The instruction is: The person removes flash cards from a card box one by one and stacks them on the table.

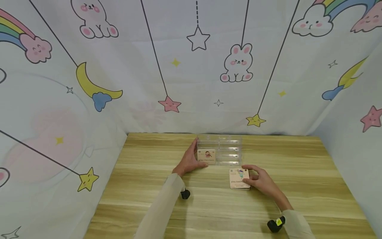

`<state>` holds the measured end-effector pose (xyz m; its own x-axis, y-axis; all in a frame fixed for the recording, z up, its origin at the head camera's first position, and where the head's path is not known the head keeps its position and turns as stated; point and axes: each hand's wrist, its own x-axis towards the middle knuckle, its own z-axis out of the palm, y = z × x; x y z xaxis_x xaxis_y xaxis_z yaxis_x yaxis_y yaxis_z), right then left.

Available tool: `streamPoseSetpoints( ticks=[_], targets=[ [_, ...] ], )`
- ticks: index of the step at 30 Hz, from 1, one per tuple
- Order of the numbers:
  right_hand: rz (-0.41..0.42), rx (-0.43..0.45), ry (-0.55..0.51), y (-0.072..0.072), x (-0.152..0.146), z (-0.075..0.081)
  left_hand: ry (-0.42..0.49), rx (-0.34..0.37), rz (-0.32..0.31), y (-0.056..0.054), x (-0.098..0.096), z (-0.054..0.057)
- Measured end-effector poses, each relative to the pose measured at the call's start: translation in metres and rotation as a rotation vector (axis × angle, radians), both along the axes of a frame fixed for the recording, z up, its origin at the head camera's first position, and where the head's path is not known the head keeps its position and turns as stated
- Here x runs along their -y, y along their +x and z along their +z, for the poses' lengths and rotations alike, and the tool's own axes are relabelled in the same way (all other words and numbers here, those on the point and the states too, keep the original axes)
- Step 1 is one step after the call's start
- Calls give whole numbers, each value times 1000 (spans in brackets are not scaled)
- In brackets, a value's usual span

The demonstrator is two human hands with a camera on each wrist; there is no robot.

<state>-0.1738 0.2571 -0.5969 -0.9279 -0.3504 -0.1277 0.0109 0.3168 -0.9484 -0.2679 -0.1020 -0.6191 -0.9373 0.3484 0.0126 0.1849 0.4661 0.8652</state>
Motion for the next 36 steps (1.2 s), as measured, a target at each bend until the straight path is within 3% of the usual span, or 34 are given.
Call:
streamPoseSetpoints(
  ticks=[12, 24, 36],
  targets=[
    [6, -36, 92, 1, 1, -1, 20, 5, 2, -1, -1, -1],
    [19, -235, 241, -4, 4, -6, 18, -6, 8, -2, -1, -1],
    [37, -320, 336, -3, 11, -3, 24, -12, 5, -1, -1, -2]
  ],
)
